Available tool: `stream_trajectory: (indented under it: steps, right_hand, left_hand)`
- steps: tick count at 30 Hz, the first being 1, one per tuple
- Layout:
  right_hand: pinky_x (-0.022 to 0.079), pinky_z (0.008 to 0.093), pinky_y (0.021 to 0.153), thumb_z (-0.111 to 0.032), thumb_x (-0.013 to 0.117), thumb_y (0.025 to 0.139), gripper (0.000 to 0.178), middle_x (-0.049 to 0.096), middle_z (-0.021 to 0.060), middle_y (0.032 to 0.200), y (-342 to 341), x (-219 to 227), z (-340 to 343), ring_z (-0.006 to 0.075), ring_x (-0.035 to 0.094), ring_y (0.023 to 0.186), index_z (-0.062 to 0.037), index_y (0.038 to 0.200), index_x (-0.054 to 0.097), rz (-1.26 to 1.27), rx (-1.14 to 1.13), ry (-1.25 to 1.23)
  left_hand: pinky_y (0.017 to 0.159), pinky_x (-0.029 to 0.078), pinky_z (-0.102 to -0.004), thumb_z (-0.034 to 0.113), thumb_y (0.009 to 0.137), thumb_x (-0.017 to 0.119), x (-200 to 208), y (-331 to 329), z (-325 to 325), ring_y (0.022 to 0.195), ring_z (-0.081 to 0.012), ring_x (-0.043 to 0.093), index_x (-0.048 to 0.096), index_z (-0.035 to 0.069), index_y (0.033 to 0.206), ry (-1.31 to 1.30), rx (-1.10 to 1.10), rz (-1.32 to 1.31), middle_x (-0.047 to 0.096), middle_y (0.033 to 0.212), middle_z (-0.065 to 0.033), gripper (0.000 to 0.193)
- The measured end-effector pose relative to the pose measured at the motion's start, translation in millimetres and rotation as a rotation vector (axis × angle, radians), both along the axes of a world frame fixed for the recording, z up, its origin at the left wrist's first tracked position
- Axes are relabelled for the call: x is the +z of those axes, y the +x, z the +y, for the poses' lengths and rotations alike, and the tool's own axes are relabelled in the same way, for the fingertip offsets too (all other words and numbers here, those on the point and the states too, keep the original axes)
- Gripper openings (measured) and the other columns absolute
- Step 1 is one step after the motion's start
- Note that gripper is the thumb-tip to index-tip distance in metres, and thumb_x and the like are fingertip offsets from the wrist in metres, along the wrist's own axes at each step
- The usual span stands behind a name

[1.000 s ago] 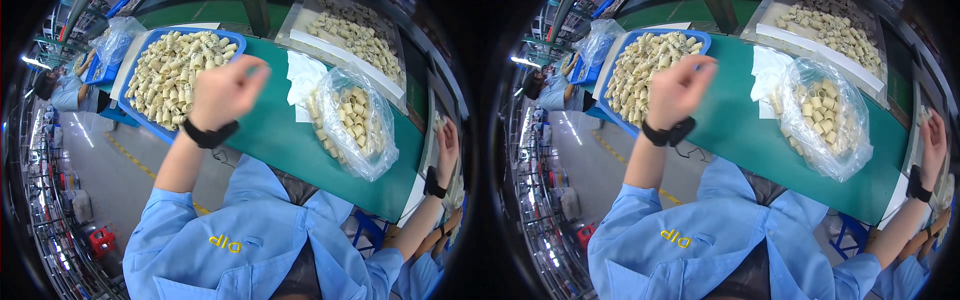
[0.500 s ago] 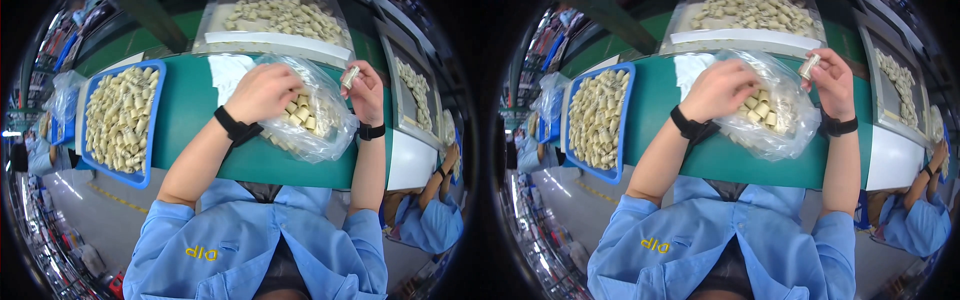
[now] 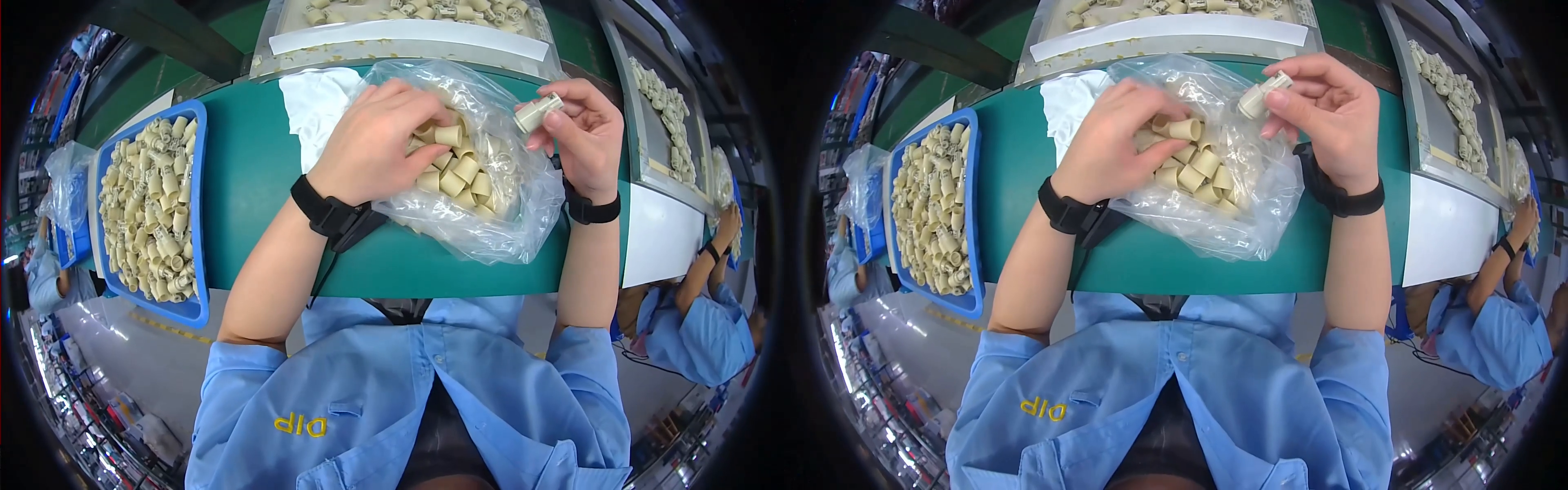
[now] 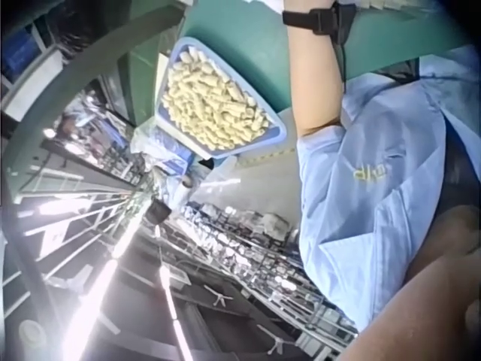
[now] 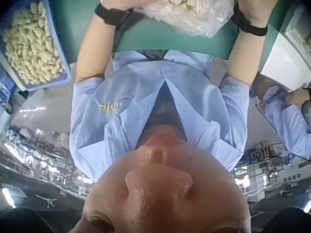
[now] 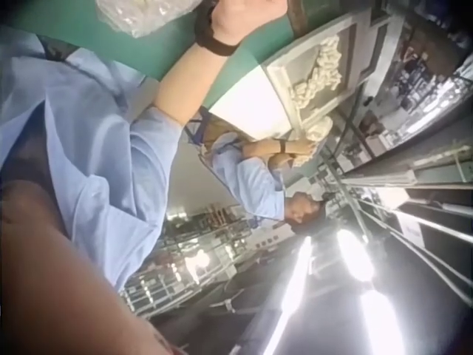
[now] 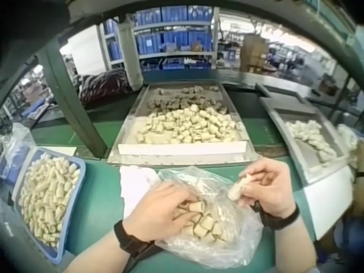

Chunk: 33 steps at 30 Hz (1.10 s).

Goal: The person picks up a plastic sleeve and a connector from a bag, fits the sleeve over the connector by hand, and turns the assembly over. They then place the completed assembly into a blue tray and repeat the process.

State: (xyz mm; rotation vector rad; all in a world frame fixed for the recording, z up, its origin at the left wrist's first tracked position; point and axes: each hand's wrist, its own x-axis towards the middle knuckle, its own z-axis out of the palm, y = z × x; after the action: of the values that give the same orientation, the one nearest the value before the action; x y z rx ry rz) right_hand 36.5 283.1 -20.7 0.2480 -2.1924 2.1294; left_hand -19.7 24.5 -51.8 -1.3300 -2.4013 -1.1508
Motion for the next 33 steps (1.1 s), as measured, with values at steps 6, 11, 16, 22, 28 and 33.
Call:
stream_trajectory:
  steps: [6, 11, 16, 22, 28, 33]
  right_hand:
    - [0.05, 0.0301, 0.061, -0.006, 0.072, 0.082, 0.024, 0.067, 0.0147, 0.083, -1.7, 3.5, 3.2, 0.022, 0.063, 0.067, 0.0046, 0.101, 0.062, 0.62, 0.009, 0.343]
    - [0.049, 0.0266, 0.056, 0.004, 0.079, 0.068, 0.027, 0.071, 0.016, 0.084, 16.8, 9.5, -26.9, 0.0221, 0.067, 0.07, 0.007, 0.093, 0.068, 0.698, 0.126, 0.071]
    - [0.051, 0.0316, 0.063, 0.004, 0.079, 0.07, 0.028, 0.069, 0.017, 0.085, 25.6, 4.5, -36.0, 0.0241, 0.066, 0.072, 0.0075, 0.094, 0.065, 0.598, 0.102, 0.176]
    - [0.051, 0.0333, 0.066, 0.006, 0.075, 0.073, 0.025, 0.068, 0.0183, 0.086, 16.3, 3.8, -43.6, 0.0253, 0.065, 0.074, 0.0083, 0.096, 0.064, 0.65, 0.248, 0.36]
    - [0.052, 0.0292, 0.061, 0.007, 0.077, 0.068, 0.027, 0.07, 0.0159, 0.082, 16.9, 1.9, -46.0, 0.024, 0.068, 0.07, 0.0061, 0.094, 0.069, 0.698, -0.009, 0.246]
    - [0.052, 0.0305, 0.062, 0.009, 0.077, 0.065, 0.03, 0.069, 0.0151, 0.082, 16.0, 2.1, -48.8, 0.0257, 0.066, 0.069, 0.0042, 0.094, 0.069, 0.818, -0.012, 0.385]
  left_hand:
    - [0.072, 0.048, -0.0342, -0.004, 0.064, 0.077, 9.4, 4.2, -9.5, 0.083, -0.0249, 0.06, 0.065, 0.007, 0.085, 0.276, -0.119, -0.033, 0.066, 0.088, -0.0039, 0.026]
    - [0.072, 0.048, -0.0315, -0.005, 0.066, 0.076, 19.0, 18.7, -9.9, 0.083, -0.0211, 0.061, 0.066, 0.004, 0.092, 0.388, -0.152, -0.155, 0.068, 0.092, -0.0062, 0.03]
    - [0.067, 0.049, -0.0303, -0.004, 0.065, 0.077, 19.4, 31.1, -4.1, 0.078, -0.0203, 0.062, 0.069, 0.006, 0.091, 0.406, -0.098, -0.323, 0.066, 0.085, -0.0034, 0.03]
    - [0.067, 0.05, -0.0277, -0.007, 0.069, 0.074, 18.0, 27.7, -4.7, 0.078, -0.0178, 0.063, 0.069, 0.002, 0.103, 0.249, -0.104, -0.172, 0.071, 0.093, -0.0066, 0.035]
    - [0.064, 0.054, -0.0247, 0.001, 0.072, 0.078, 11.4, 24.5, -2.5, 0.075, -0.0154, 0.067, 0.071, 0.007, 0.103, 0.308, 0.015, -0.183, 0.071, 0.09, -0.006, 0.033]
    - [0.062, 0.055, -0.0227, 0.006, 0.072, 0.081, 11.9, 29.5, 0.4, 0.074, -0.0136, 0.068, 0.071, 0.009, 0.101, 0.364, 0.094, -0.268, 0.071, 0.089, -0.0049, 0.031]
